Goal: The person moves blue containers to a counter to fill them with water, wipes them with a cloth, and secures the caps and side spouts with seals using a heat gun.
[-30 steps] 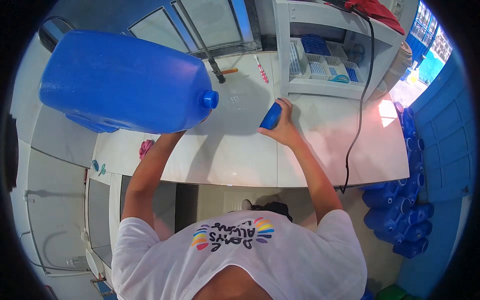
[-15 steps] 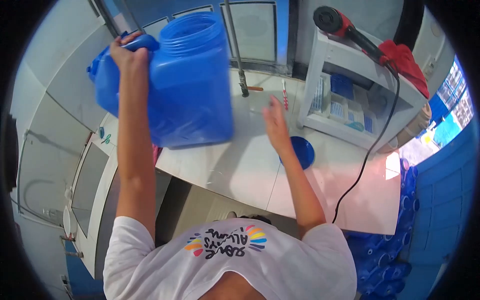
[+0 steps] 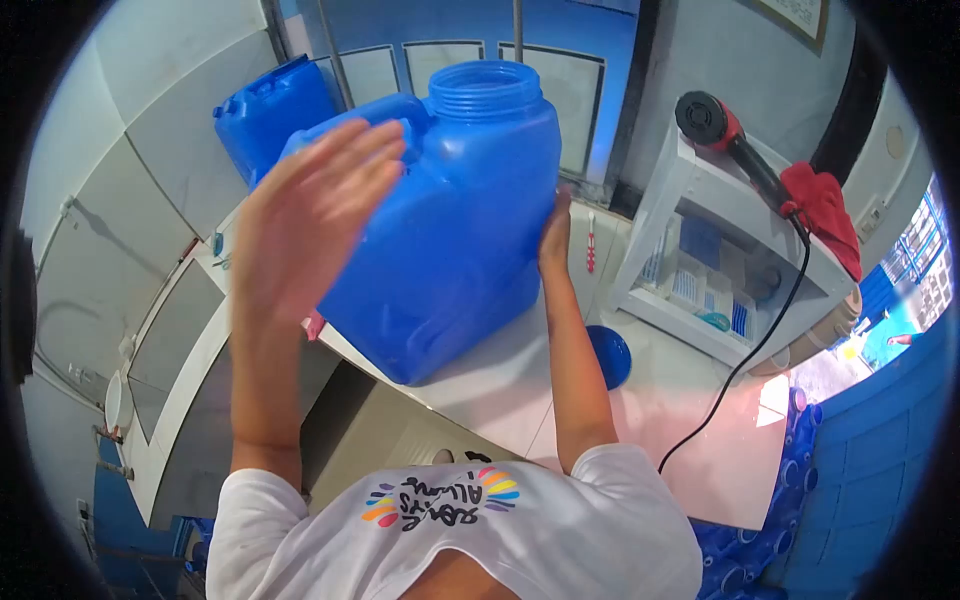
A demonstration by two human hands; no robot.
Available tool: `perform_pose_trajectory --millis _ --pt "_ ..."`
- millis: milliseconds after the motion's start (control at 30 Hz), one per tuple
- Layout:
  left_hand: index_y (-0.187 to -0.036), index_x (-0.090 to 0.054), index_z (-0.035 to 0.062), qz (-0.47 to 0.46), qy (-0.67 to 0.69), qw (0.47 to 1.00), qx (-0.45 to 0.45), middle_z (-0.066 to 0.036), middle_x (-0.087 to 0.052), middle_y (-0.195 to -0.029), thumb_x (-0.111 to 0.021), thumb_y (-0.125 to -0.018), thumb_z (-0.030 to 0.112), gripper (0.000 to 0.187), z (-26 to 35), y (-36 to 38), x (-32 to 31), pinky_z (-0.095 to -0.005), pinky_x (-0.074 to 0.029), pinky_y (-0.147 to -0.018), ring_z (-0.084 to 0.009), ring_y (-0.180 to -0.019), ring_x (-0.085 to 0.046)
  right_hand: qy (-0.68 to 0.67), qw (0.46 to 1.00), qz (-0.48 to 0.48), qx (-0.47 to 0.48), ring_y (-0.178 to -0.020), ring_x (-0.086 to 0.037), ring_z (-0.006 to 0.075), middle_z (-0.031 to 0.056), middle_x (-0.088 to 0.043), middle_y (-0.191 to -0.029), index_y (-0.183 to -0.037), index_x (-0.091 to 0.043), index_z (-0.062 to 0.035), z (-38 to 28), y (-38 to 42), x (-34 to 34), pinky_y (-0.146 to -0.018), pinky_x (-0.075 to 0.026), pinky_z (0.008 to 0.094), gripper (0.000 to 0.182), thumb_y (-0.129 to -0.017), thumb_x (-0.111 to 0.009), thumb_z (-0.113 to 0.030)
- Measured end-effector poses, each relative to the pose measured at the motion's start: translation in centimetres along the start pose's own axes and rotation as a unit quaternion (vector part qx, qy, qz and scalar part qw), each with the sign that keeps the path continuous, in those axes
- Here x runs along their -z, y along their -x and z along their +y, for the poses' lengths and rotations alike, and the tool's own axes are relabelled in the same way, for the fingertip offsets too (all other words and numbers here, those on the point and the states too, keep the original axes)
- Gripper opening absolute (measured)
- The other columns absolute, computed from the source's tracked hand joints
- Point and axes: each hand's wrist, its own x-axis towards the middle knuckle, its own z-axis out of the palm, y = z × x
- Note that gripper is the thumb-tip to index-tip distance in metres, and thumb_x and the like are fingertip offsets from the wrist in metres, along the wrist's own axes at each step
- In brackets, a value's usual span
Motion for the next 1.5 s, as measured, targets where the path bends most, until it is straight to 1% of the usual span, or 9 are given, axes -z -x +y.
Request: perform_pose_trajectory --millis 33,100,167,267,367,467,533,1300,1500 --pt "-0.125 -0.035 -0.0080 -0.064 -0.092 0.991 -0.077 -0.023 -0.050 -0.119 -0.044 -0.090 0.023 0.048 1.9 1.6 1.5 -0.0295 -0.038 -0.093 -0.0253 -0.117 -0.044 -0.051 0.998 -0.028 -0.032 -0.112 -0.044 0.0255 0.0159 -0.049 -0.121 -0.123 -0.045 0.0051 0.7 -0.6 0.9 -0.098 -0.030 0.0316 0.086 -0.084 -0.022 -0.068" --pt "-0.130 -0.032 -0.0055 0.090 -0.317 0.872 -0.362 -0.021 -0.050 -0.119 -0.036 -0.091 0.031 0.053 3.7 2.5 12.4 -0.0313 -0.030 -0.100 -0.0246 -0.119 -0.043 -0.071 0.995 -0.037 -0.057 -0.105 -0.047 0.0263 0.0173 -0.051 -0.115 -0.128 -0.038 0.0047 2.9 -2.3 2.3 -0.095 -0.033 0.0367 0.084 -0.084 -0.025 -0.066" --pt "-0.123 -0.043 -0.0024 0.192 -0.385 0.827 -0.362 -0.017 -0.044 -0.129 -0.035 -0.090 0.032 0.049 0.6 -0.5 19.4 -0.0366 -0.027 -0.102 -0.0208 -0.122 -0.037 -0.082 0.964 0.169 -0.187 -0.097 -0.050 0.0261 0.0161 -0.054 -0.102 -0.131 -0.030 0.0039 3.3 -2.7 2.0 -0.090 -0.036 0.0406 0.078 -0.085 -0.029 -0.059" --pt "-0.141 -0.007 0.0047 0.158 -0.287 0.934 -0.145 -0.010 -0.011 -0.146 -0.028 -0.089 0.060 0.079 -13.3 0.6 31.5 -0.0370 -0.014 -0.109 -0.0227 -0.134 -0.013 -0.190 0.934 0.105 -0.283 -0.087 -0.051 0.0236 0.0119 -0.051 -0.094 -0.126 -0.034 0.0024 7.0 -5.7 4.1 -0.079 -0.041 0.0386 0.064 -0.085 -0.032 -0.046" --pt "-0.140 -0.009 0.0046 0.062 -0.324 0.944 -0.033 -0.014 -0.019 -0.142 -0.034 -0.076 0.074 0.098 -14.4 5.2 28.7 -0.0376 -0.021 -0.105 -0.0274 -0.130 -0.020 -0.308 0.917 -0.033 -0.250 -0.088 -0.053 0.0243 0.0129 -0.052 -0.098 -0.115 -0.043 0.0011 12.4 -9.8 6.2 -0.074 -0.047 0.0385 0.050 -0.085 -0.036 -0.038" --pt "-0.137 -0.013 0.0030 0.109 -0.400 0.908 -0.060 -0.017 -0.030 -0.133 -0.043 -0.066 0.078 0.108 -11.2 8.2 17.1 -0.0379 -0.027 -0.101 -0.0287 -0.124 -0.031 -0.164 0.954 -0.046 -0.245 -0.089 -0.056 0.0280 0.0156 -0.056 -0.094 -0.110 -0.046 0.0017 10.6 -9.3 4.6 -0.073 -0.049 0.0407 0.044 -0.084 -0.036 -0.033" --pt "-0.135 -0.016 0.0019 0.122 -0.415 0.899 -0.068 -0.019 -0.038 -0.127 -0.049 -0.059 0.081 0.114 -10.7 8.9 14.4 -0.0381 -0.030 -0.099 -0.0296 -0.120 -0.038 -0.257 0.935 0.007 -0.246 -0.092 -0.056 0.0305 0.0184 -0.056 -0.097 -0.109 -0.047 0.0026 11.4 -10.2 4.4 -0.076 -0.050 0.0423 0.043 -0.084 -0.036 -0.031" --pt "-0.136 -0.016 -0.0013 0.153 -0.375 0.907 -0.113 -0.022 -0.033 -0.131 -0.051 -0.077 0.064 0.095 -11.5 15.0 11.7 -0.0381 -0.028 -0.101 -0.0289 -0.121 -0.035 -0.162 0.962 -0.025 -0.218 -0.104 -0.048 0.0292 0.0140 -0.049 -0.112 -0.115 -0.046 -0.0052 8.5 -5.4 5.2 -0.083 -0.042 0.0449 0.047 -0.080 -0.046 -0.037" --pt "-0.135 -0.015 -0.0038 0.153 -0.386 0.902 -0.121 -0.023 -0.028 -0.135 -0.048 -0.081 0.061 0.091 -11.4 15.7 10.8 -0.0380 -0.022 -0.104 -0.0305 -0.125 -0.029 0.108 0.988 -0.095 -0.050 -0.107 -0.046 0.0286 0.0126 -0.047 -0.116 -0.117 -0.045 -0.0074 6.9 -5.4 1.9 -0.085 -0.040 0.0455 0.049 -0.080 -0.049 -0.039"
